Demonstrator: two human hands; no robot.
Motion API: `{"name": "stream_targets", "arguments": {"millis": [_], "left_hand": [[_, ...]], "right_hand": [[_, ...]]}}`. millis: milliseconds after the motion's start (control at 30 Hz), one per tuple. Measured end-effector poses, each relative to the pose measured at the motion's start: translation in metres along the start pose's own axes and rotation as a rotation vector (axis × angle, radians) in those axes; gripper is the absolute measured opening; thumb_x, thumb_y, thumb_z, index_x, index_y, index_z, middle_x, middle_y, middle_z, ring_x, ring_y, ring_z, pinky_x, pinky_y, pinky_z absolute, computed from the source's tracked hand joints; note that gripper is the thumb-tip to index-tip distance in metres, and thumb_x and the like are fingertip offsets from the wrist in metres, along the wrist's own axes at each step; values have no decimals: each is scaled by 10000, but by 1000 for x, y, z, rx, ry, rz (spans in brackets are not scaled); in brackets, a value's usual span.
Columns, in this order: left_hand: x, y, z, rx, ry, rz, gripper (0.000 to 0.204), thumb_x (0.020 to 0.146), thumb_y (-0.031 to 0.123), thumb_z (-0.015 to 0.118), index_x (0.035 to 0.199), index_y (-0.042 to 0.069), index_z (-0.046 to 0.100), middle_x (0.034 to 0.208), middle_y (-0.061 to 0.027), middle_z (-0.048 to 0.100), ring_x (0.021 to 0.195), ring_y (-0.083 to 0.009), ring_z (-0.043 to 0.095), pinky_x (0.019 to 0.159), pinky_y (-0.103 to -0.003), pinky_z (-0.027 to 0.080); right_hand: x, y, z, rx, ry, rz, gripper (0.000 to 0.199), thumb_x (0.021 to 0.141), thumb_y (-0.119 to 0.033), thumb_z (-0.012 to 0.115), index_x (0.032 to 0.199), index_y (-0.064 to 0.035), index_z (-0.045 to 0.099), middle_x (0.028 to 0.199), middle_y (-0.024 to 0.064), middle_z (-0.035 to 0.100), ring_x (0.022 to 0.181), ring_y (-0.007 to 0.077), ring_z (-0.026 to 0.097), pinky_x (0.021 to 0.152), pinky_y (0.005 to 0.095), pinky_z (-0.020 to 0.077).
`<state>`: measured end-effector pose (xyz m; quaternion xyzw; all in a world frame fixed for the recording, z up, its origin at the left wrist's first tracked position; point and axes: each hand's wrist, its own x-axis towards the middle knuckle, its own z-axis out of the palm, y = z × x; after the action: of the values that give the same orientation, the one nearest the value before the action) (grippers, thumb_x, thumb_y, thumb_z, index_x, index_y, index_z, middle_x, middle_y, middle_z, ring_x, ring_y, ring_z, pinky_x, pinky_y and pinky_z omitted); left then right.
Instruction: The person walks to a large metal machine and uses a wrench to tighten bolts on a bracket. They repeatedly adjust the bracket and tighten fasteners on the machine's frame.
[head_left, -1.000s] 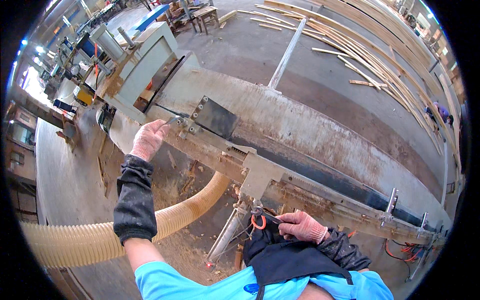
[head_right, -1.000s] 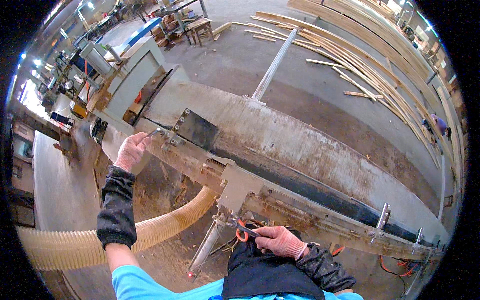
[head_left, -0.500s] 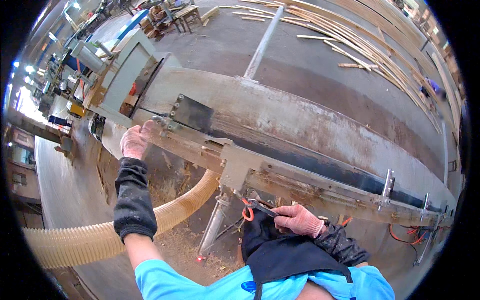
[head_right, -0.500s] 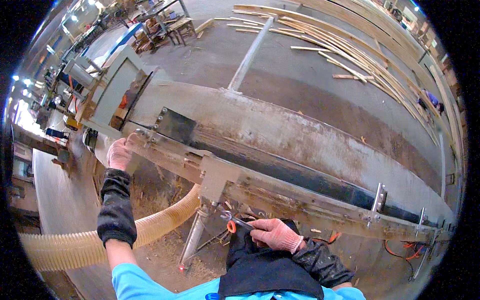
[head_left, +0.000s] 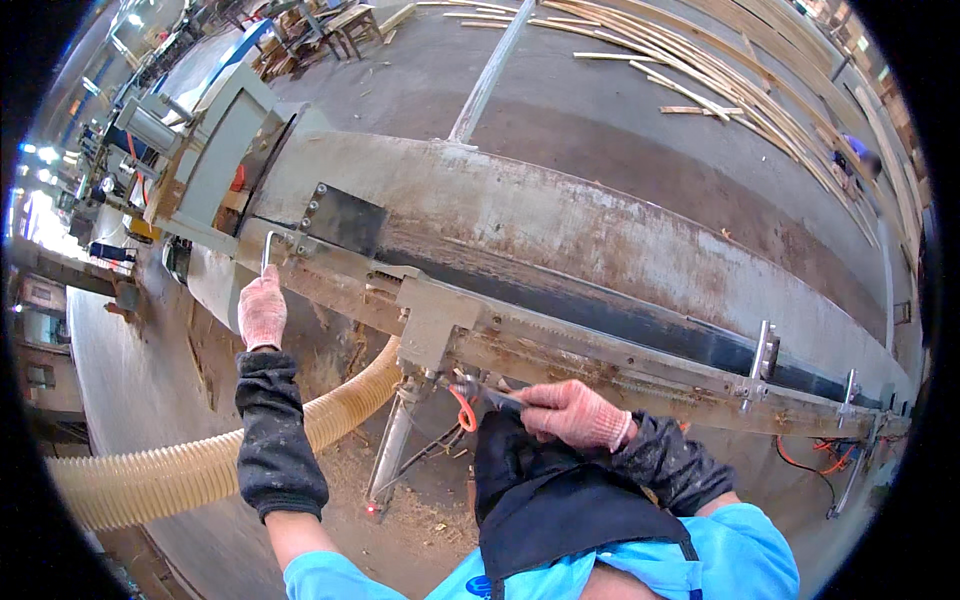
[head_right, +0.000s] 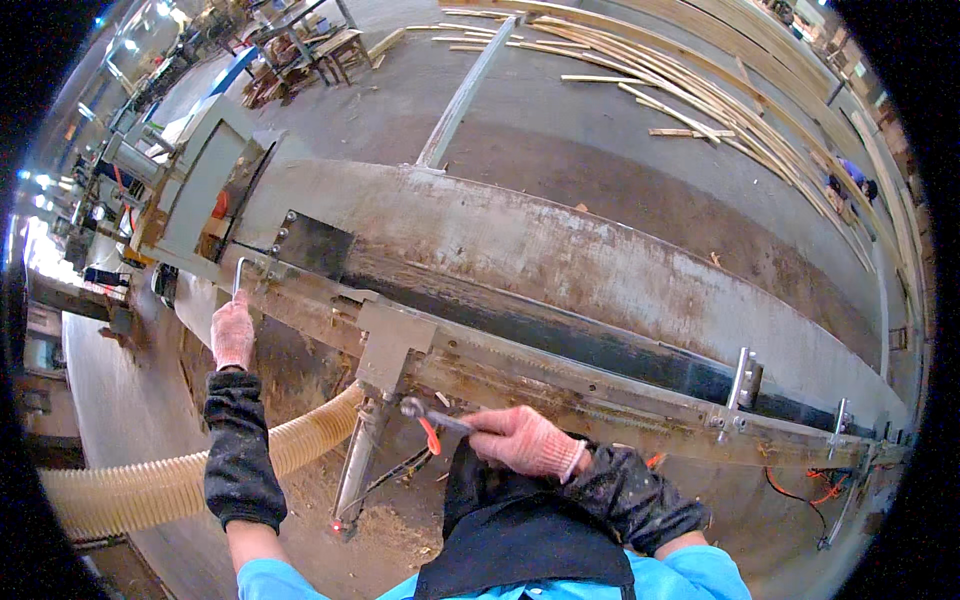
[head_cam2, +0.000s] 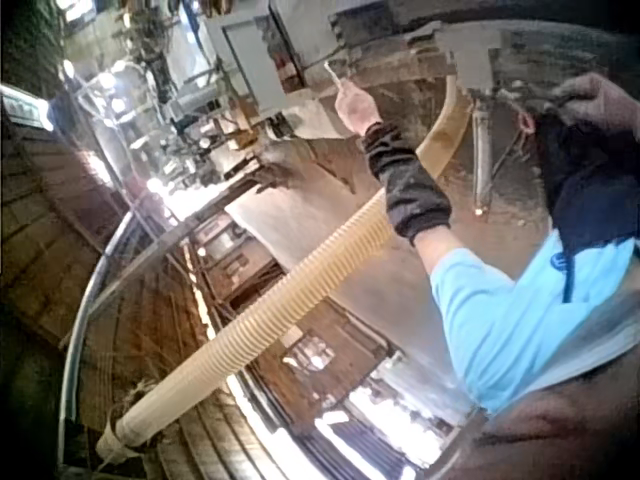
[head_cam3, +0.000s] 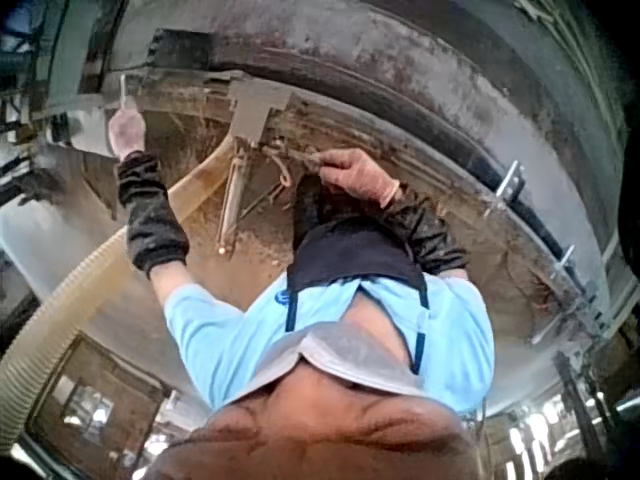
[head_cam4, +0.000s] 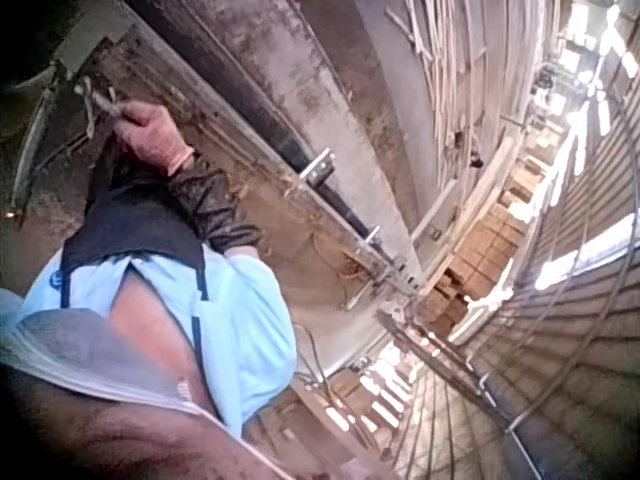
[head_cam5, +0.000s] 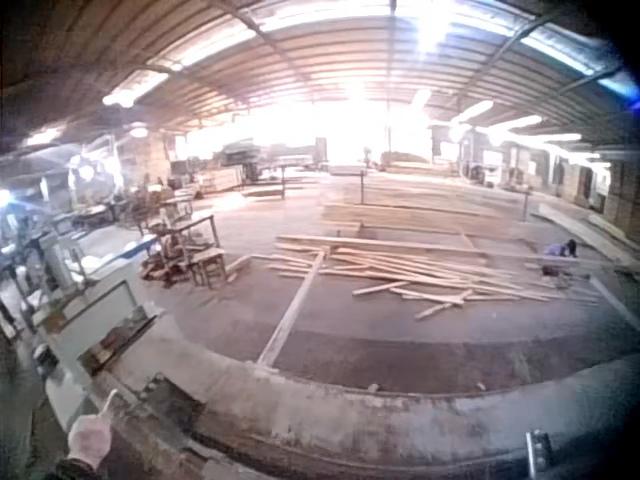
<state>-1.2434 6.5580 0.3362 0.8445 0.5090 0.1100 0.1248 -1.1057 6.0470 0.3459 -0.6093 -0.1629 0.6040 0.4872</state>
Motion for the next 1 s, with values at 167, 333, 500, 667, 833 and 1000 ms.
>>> {"name": "stream_targets", "arguments": {"millis": [167, 333, 500, 667, 833, 1000], "left_hand": [[-6, 12, -6, -21, 27, -2, 641, 1070, 548, 461, 926, -14, 734, 934, -286, 712, 950, -493, 671, 845, -547, 507], [-13, 17, -11, 52, 63, 113, 610, 1078, 521, 453, 956, -4, 739, 950, -287, 713, 992, -508, 666, 880, -562, 511], [-11, 25, -13, -5, -30, 13, 609, 1076, 524, 428, 1013, 17, 760, 1017, -276, 725, 1026, -484, 681, 898, -560, 519], [-14, 24, -15, -15, -38, -97, 607, 1073, 530, 437, 1023, 19, 762, 1006, -269, 729, 1017, -476, 687, 888, -550, 526], [-8, 17, -7, -6, 13, 47, 611, 1069, 544, 448, 1015, 25, 767, 1002, -266, 729, 1016, -484, 681, 882, -542, 530], [-4, 13, 0, -11, 7, 16, 551, 1079, 477, 476, 949, -5, 708, 935, -272, 708, 952, -480, 670, 843, -560, 506]], "right_hand": [[42, -40, -20, -201, 84, -258, 330, 998, -148, 657, 1316, -70, 700, 856, 15, 698, 779, 112, 641, 707, 300, 540], [151, -97, -37, -770, 324, -646, 265, 987, -204, 590, 1171, -43, 696, 962, 238, 734, 915, 447, 709, 767, 508, 568], [285, -120, -42, -1099, 474, -667, 233, 1002, -230, 577, 1131, -62, 676, 932, 231, 722, 915, 453, 703, 787, 544, 553], [336, -125, -23, -1250, 401, -552, 222, 998, -222, 567, 1130, -77, 671, 943, 220, 727, 918, 444, 704, 810, 554, 544], [335, -119, -21, -1138, 477, -694, 235, 1012, -238, 559, 1129, -64, 666, 936, 224, 719, 932, 434, 702, 801, 537, 552], [376, -84, -41, -869, 480, -894, 211, 998, -211, 574, 1120, -66, 666, 928, 219, 717, 920, 439, 700, 792, 536, 553]]}}
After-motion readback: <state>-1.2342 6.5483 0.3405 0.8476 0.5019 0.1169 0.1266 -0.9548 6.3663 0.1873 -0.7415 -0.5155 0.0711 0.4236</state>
